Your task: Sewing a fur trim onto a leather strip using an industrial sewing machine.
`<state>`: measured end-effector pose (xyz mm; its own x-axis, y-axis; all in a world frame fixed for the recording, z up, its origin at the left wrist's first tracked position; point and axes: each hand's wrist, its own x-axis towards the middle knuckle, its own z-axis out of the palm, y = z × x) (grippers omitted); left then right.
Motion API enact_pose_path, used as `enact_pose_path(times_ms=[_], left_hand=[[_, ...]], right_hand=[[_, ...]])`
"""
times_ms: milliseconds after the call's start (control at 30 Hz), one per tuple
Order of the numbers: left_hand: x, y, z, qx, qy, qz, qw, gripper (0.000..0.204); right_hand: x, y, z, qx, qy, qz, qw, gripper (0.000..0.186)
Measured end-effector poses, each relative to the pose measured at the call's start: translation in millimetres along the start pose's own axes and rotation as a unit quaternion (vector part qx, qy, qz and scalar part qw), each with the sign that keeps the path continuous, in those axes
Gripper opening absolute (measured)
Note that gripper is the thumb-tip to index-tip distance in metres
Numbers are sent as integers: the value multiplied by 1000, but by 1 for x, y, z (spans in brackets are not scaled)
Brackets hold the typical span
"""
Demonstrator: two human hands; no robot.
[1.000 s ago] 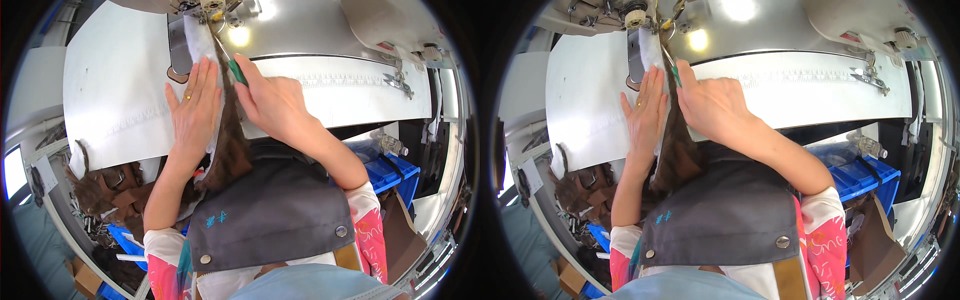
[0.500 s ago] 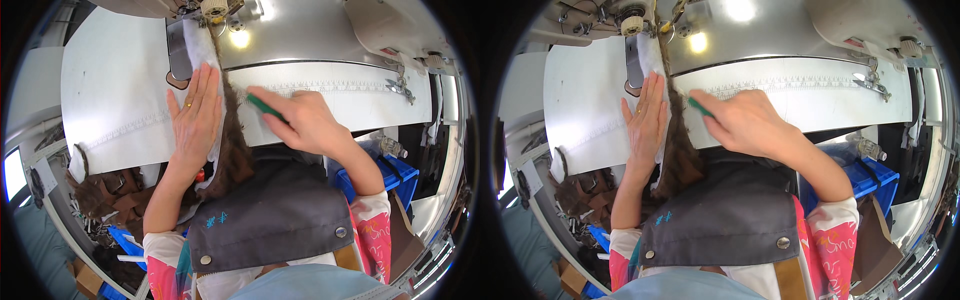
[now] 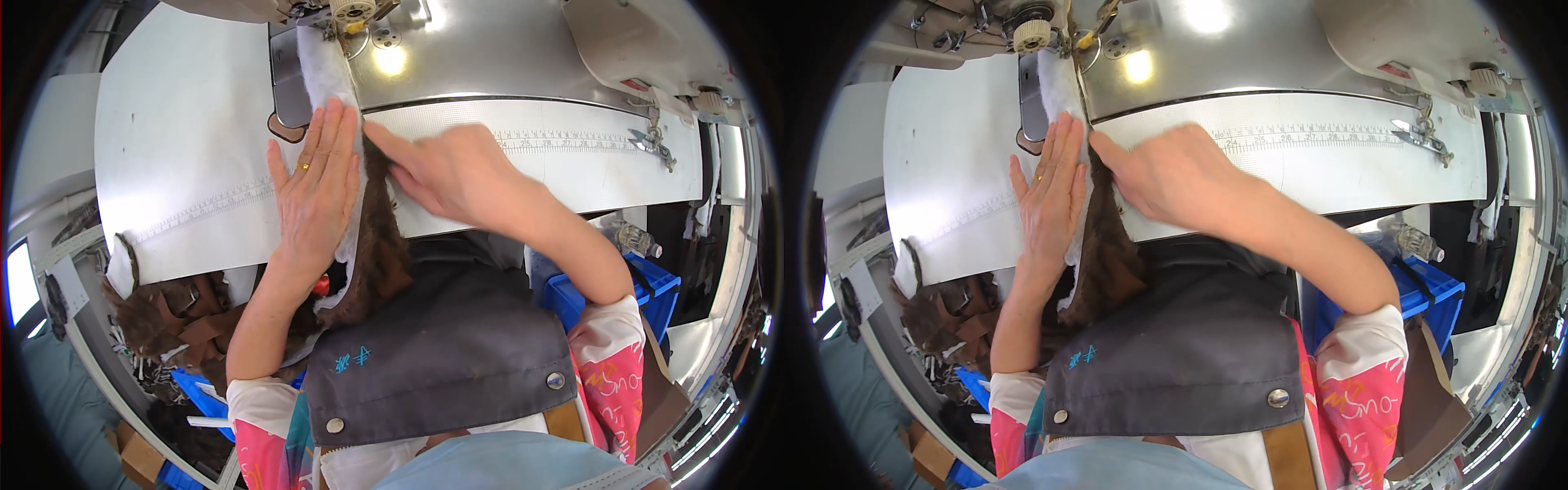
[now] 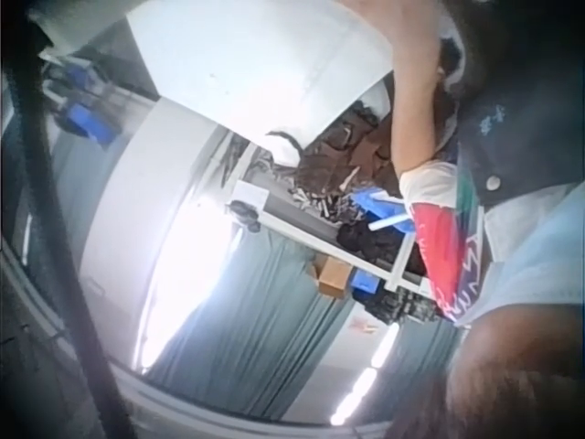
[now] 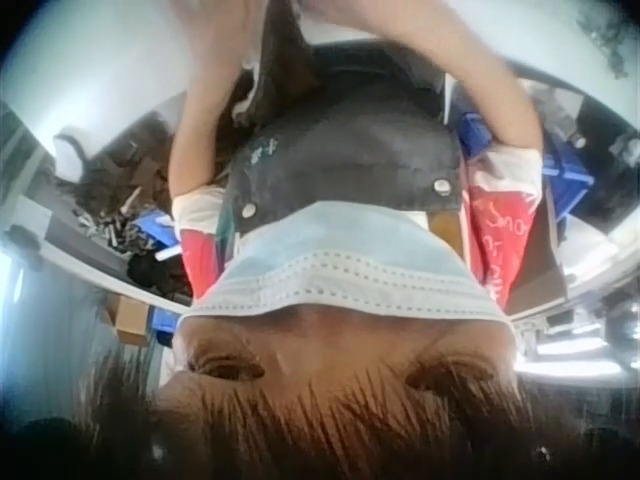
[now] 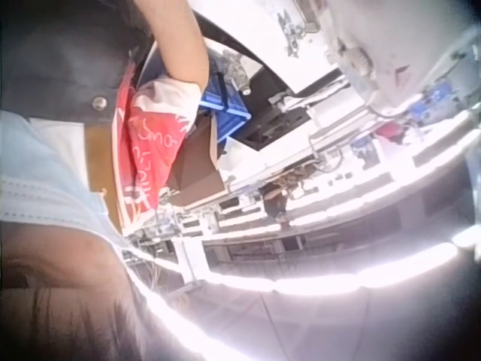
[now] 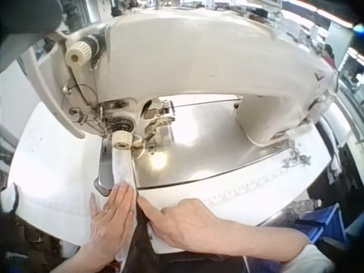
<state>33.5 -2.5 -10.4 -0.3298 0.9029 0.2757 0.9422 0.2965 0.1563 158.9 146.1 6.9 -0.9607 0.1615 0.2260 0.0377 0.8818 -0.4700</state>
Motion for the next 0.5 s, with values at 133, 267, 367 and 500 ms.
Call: enact_pose_path(times_ms=[133,267,367,500], left_hand=[[5,4,-5,-1,-15,3,1000,45],[12,-1,-2,2,16,6,1000,45],[20,-7,2,-12,28,17,999,44],[30,-14,8,-9,51,20,998,44]], right_hand=[[-23,-18,-9,-23,-90,19,996,48],[-20,-15,-6,2,-62,34,998,49],[-10,-11,-6,-16,-58,40,997,48],[4,-4,-5,-25,-58,39,997,46]])
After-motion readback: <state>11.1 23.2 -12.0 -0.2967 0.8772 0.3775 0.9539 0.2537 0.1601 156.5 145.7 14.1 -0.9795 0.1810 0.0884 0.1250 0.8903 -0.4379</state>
